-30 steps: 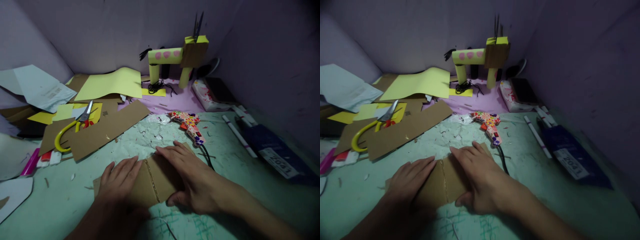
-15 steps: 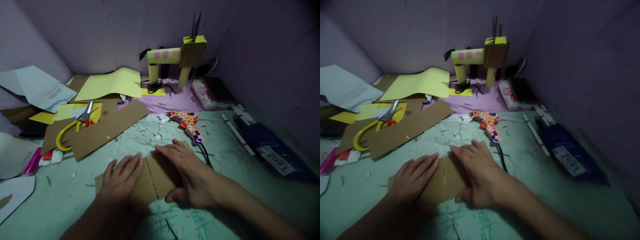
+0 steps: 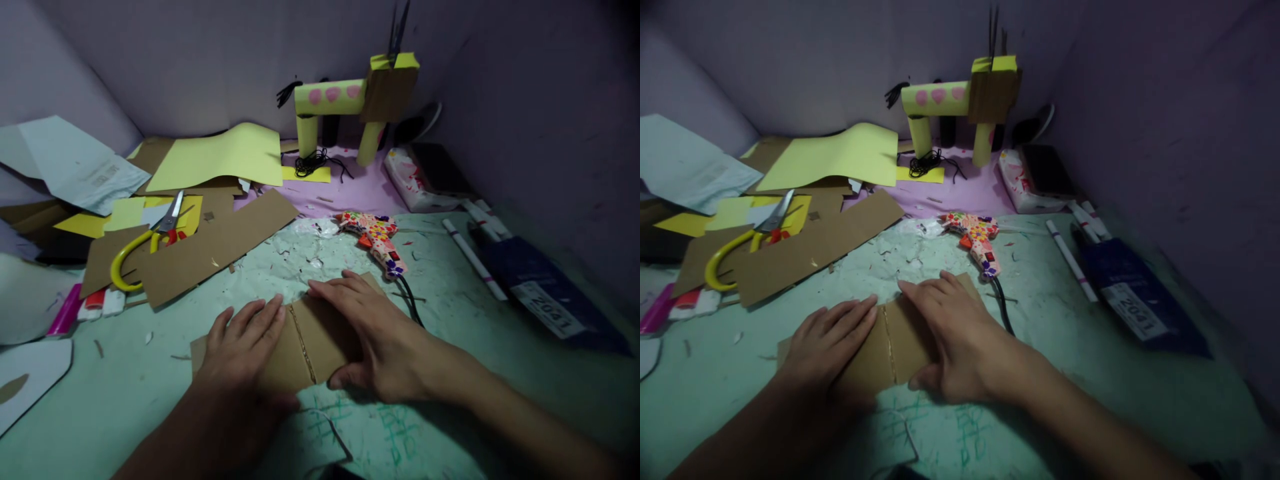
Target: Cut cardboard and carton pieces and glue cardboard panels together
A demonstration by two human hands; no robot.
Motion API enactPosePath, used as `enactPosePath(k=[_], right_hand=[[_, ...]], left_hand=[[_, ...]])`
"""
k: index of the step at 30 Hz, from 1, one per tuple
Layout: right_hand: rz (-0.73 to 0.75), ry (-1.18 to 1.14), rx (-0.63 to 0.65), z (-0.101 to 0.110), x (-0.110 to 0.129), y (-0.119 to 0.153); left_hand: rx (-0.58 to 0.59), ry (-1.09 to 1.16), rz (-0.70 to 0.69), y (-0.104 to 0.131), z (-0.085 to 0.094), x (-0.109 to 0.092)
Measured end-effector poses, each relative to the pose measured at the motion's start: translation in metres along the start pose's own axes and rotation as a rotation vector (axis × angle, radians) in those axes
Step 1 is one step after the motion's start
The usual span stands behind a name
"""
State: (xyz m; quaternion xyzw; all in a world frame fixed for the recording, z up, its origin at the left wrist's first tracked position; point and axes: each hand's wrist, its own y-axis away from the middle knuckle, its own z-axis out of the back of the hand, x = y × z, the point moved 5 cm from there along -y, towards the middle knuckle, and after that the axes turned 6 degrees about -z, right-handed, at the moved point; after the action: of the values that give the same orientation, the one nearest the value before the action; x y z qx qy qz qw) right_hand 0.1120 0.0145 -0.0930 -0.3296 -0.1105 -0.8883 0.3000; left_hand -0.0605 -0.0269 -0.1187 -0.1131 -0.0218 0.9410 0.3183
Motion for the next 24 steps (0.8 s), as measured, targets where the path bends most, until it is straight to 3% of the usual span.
enactPosePath(k=[20, 24], right_hand=[[0.002, -0.011, 0.006, -0.0035, 0.0027, 0.0012], [0.056, 0.046, 0.07, -0.0068, 0.0045, 0.0051]], left_hand=[[-0.025, 0.029, 0.036, -0.0008, 0.0024, -0.0021], [-0.012, 0.027, 0.043, -0.0016, 0.0035, -0.0034]])
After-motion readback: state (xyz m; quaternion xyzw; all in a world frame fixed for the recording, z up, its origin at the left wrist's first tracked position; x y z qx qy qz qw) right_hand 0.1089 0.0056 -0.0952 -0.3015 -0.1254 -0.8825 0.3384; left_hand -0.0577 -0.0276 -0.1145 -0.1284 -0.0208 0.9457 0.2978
